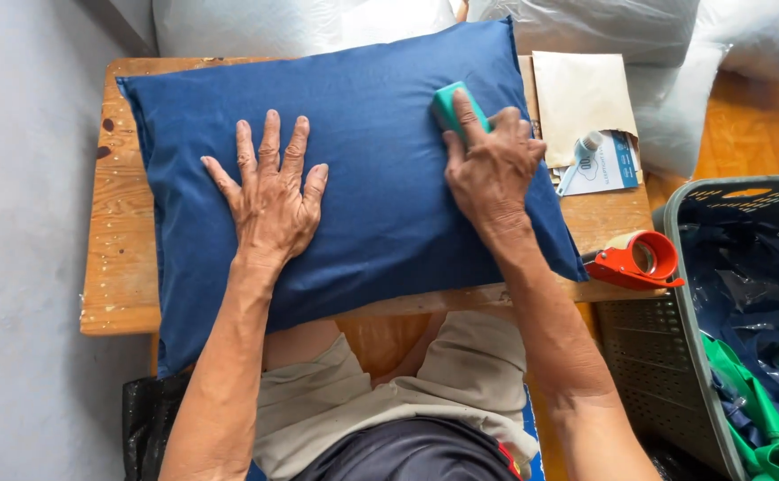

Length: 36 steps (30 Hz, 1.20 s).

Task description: The person scrubs a blue pillow with a green sponge on a wooden table, then uses a small brush to clean the edges and corners. The pillow is flipped over to clean both sides.

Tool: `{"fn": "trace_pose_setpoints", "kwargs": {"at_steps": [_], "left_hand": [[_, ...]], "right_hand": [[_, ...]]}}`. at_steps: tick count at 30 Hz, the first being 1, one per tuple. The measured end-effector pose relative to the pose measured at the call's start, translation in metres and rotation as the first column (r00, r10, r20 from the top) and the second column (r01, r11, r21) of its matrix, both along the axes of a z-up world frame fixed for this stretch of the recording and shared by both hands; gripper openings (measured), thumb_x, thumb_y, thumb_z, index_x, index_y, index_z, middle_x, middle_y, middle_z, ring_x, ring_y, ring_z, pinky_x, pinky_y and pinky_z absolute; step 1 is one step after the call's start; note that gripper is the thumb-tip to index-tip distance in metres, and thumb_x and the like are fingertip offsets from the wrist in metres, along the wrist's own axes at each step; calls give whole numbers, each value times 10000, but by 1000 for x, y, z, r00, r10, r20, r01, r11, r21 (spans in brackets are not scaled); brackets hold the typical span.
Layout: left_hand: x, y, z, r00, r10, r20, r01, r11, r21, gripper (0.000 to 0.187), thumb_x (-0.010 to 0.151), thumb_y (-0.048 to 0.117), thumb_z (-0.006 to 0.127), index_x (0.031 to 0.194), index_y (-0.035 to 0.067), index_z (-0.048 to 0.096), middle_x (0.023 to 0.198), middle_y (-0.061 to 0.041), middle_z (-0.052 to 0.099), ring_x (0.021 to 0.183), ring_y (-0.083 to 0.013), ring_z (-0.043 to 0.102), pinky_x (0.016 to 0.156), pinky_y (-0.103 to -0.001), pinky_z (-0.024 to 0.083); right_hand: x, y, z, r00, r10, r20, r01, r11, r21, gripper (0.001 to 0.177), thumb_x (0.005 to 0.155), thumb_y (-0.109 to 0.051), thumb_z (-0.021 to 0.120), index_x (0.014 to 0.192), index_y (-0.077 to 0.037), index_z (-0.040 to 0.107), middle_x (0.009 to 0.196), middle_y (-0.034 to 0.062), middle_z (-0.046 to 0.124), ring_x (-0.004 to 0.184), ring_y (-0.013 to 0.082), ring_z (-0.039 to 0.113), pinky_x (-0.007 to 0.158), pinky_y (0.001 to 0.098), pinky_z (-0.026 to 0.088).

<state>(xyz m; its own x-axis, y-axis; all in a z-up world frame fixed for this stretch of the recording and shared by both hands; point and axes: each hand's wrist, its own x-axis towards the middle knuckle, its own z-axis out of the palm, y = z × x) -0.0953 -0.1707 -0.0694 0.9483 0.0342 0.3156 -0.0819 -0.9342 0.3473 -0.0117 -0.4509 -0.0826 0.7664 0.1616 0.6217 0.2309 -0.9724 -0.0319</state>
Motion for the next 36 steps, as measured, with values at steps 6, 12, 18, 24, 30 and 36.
{"fn": "trace_pose_setpoints", "kwargs": {"at_steps": [6,12,18,24,30,36], "left_hand": [[-2,-5,7,994,18,-107,-21,999,-25,611,1068,509,328,1635,289,265,1721,-61,149,1569,-395,13,1117,-744,-129],[-4,-9,8,996,13,-85,-16,999,-41,609,1072,496,333,1635,268,289,1719,-78,167,1568,-405,19,1117,-737,-138],[-11,-4,4,994,28,-104,-33,999,-39,666,1056,575,302,1647,281,213,1732,-76,116,1578,-383,-16,1122,-737,-148],[-13,-7,5,996,43,-75,-43,999,7,702,1052,600,344,1653,264,208,1732,-71,117,1583,-383,4,1126,-760,-117],[-16,-7,11,992,42,-117,-51,996,-72,714,988,517,419,1616,192,320,1710,-74,153,1560,-410,11,1088,-804,-85],[-11,-6,0,995,44,-87,-46,998,-29,742,1033,627,300,1649,219,225,1726,-60,148,1578,-390,23,1123,-755,-110]], "right_hand": [[25,-63,7,763,-212,-611,397,899,183,503,1056,-477,461,1548,-372,450,1015,192,557,968,368,569,891,582,412],[31,-90,-20,756,-66,-651,410,824,392,526,999,-402,521,1435,-113,577,1390,164,604,1260,406,564,1093,456,394],[27,-89,-14,858,-267,-439,398,885,240,453,1104,-329,373,1429,-59,536,1001,271,548,836,398,622,735,505,529],[-16,52,34,982,108,-155,-95,991,93,648,1062,-294,636,1613,-196,309,1160,176,570,945,286,553,738,422,481],[-52,152,38,940,324,108,-322,946,-32,413,912,-123,601,1321,-173,623,957,122,615,717,265,569,593,388,437],[31,30,25,996,-21,-82,6,984,-179,445,1042,-452,605,1450,-275,584,953,100,589,774,247,531,614,387,427]]}}
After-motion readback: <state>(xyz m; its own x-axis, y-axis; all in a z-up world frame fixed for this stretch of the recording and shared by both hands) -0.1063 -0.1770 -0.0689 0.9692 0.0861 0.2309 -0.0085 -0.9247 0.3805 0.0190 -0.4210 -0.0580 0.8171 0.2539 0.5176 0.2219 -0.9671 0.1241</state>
